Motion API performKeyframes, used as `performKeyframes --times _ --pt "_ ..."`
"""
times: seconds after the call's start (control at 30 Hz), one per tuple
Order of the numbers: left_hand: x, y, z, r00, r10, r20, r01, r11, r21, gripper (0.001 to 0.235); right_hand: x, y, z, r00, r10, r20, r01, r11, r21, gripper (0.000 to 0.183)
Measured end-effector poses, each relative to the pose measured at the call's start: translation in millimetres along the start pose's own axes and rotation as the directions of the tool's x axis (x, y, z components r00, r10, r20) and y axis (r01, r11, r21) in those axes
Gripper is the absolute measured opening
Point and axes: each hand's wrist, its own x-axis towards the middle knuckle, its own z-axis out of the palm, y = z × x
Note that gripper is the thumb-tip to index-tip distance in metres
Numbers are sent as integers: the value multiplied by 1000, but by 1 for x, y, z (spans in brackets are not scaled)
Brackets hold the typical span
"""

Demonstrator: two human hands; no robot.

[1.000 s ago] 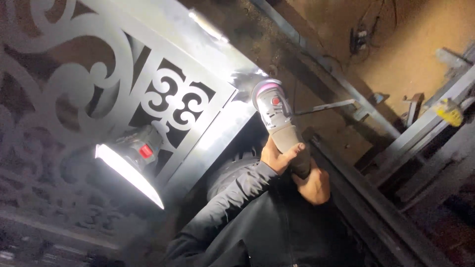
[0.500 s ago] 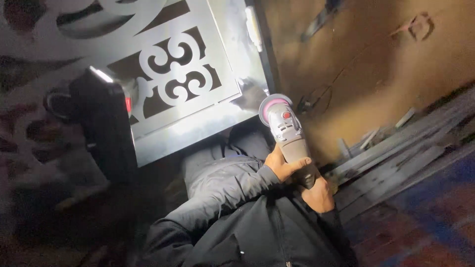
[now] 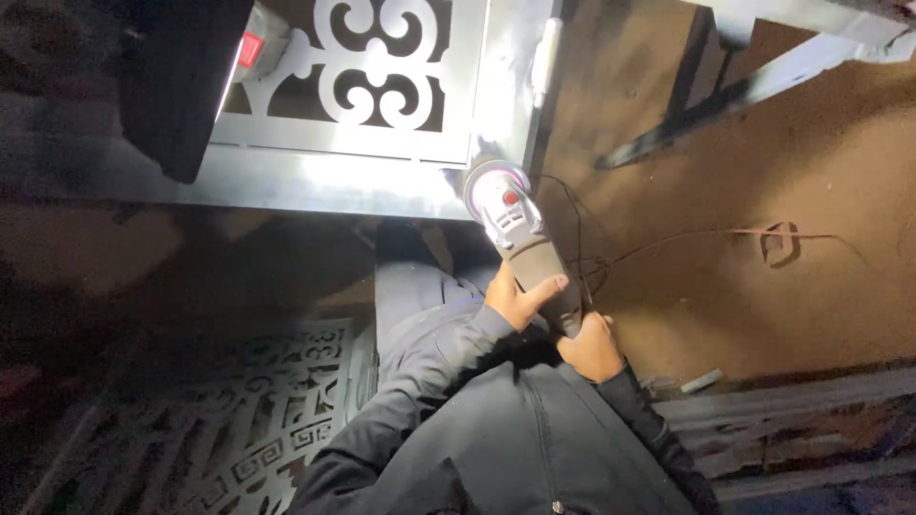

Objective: Smoothing the edges of a decorative metal panel using a handheld angle grinder.

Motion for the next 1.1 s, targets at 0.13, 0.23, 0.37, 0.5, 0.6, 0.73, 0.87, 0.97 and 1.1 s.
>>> performKeyframes --times 0.13,0.23,0.37,0.5,0.6,0.73,0.87,0.97,1.1 --pt "9 -12 5 997 72 -41 -75 994 -85 77 6 -12 -11 999 -33 20 34 997 -64 36" --pt "-3 -14 16 998 47 -41 -52 992 -114 76 -4 1 -24 994 -103 27 104 991 -87 37" --pt "-15 -22 35 999 -13 50 18 995 -101 84 6 47 -11 1000 -24 -7 23 994 -104 39" --pt "-26 -23 42 992 -16 129 26 997 -75 85 -1 86 9 988 103 -117 -121 979 -162 38" --pt "-26 -32 47 985 -49 162 60 996 -62 87 1 100 5 990 95 -101 -112 977 -182 37" --pt "-24 -26 43 988 -36 153 42 999 -34 84 0 86 -7 1000 -26 -12 25 996 -89 37" --pt "-22 -26 43 992 -26 125 31 999 -40 80 1 81 -13 998 -45 32 48 993 -109 40" --pt "-20 -22 36 996 3 88 4 997 -79 75 22 82 14 996 84 -40 -88 988 -128 38" --pt "-19 -12 29 996 -14 93 16 1000 -22 73 23 73 15 992 98 -82 -112 978 -177 34"
